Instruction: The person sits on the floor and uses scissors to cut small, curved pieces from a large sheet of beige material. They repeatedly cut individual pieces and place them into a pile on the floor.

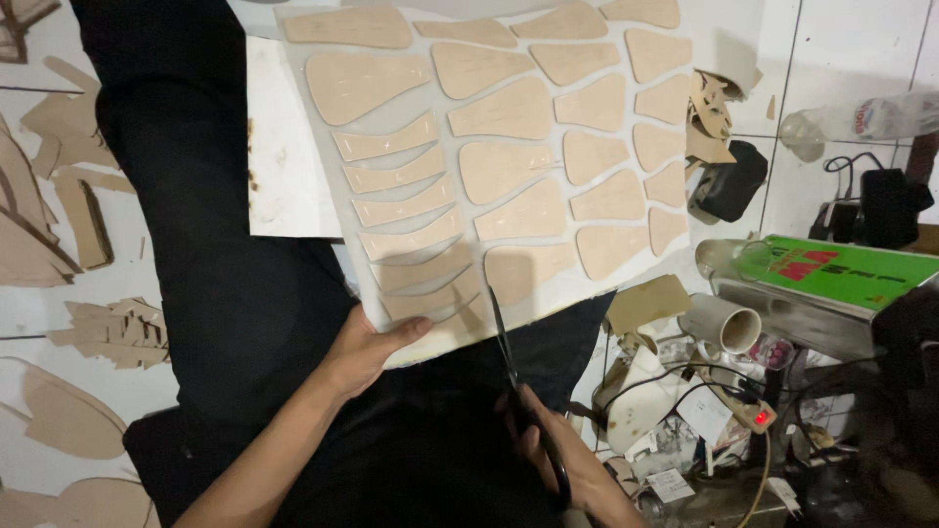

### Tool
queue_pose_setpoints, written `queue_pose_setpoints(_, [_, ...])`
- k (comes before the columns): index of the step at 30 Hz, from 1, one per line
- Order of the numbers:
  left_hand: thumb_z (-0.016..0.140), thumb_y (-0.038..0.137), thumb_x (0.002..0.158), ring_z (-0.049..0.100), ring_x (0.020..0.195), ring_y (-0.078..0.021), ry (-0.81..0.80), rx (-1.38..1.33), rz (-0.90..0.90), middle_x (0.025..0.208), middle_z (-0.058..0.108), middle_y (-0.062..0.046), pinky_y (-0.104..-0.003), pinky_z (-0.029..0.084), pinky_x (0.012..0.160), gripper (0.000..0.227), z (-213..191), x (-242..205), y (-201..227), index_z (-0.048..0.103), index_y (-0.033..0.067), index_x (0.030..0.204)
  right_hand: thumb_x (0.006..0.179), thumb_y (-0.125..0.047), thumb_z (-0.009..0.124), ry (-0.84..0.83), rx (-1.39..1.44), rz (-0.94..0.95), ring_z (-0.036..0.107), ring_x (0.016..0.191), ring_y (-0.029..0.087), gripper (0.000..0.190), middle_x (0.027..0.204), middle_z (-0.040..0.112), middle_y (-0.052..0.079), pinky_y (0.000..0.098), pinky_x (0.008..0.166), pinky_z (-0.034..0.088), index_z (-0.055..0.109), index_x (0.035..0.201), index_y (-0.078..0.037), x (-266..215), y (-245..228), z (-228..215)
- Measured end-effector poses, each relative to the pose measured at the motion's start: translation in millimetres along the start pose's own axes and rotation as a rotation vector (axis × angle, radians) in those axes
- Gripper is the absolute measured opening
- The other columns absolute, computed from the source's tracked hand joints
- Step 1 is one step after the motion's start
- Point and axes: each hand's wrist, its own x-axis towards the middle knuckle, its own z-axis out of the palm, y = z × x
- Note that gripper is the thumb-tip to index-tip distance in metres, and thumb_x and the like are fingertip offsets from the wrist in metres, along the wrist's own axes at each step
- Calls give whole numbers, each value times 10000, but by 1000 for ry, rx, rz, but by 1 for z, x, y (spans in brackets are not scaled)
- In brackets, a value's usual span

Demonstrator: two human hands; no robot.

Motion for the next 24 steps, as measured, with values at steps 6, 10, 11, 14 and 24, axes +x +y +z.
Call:
queue_pose_setpoints(6, [726, 74, 737, 604, 1110, -199, -37, 21, 59, 1220, 648, -112, -344, 459, 1030, 527, -7, 6, -14, 588, 0, 1240, 918, -461, 298, 58, -45, 9, 555, 726, 91, 491, 834, 610, -4, 225, 696, 451, 569, 1121, -105, -1, 21, 1])
queue_pose_setpoints(10, [732, 52, 717, 611, 1092, -203, 8, -6, 19, 1208, 653, -122, -344, 465, 1021, 553, -9, 5, -12, 582, -1, 1247, 881, -579, 254, 20, -214, -43, 571, 584, 151, 590, 757, 610, 0, 318, 564, 443, 500, 1152, -115, 1, 12, -1])
queue_pose_setpoints(11, [728, 57, 725, 606, 1112, -205, 1, 17, 14, 1219, 648, -118, -349, 464, 1027, 556, -8, 5, -11, 575, 8, 1257, 889, -567, 269, 16, -230, -42, 550, 524, 160, 528, 720, 592, -4, 338, 515, 416, 512, 1063, -132, 0, 10, -2])
queue_pose_setpoints(14, [741, 79, 712, 595, 1116, -187, -5, 11, 35, 1227, 646, -111, -337, 448, 1040, 563, -10, 7, -15, 587, 4, 1249, 810, -702, 219, 28, -213, -18, 528, 480, 138, 696, 641, 554, -5, 343, 477, 377, 549, 1015, -124, -1, -4, -3])
queue_pose_setpoints(24, [742, 102, 719, 582, 1134, -177, -32, 36, 36, 1254, 634, -100, -325, 422, 1051, 594, -10, -5, -14, 566, 8, 1278, 814, -716, 154, 7, -168, -69, 490, 545, 104, 763, 693, 557, -12, 309, 510, 402, 521, 1085, -104, 12, -3, 8])
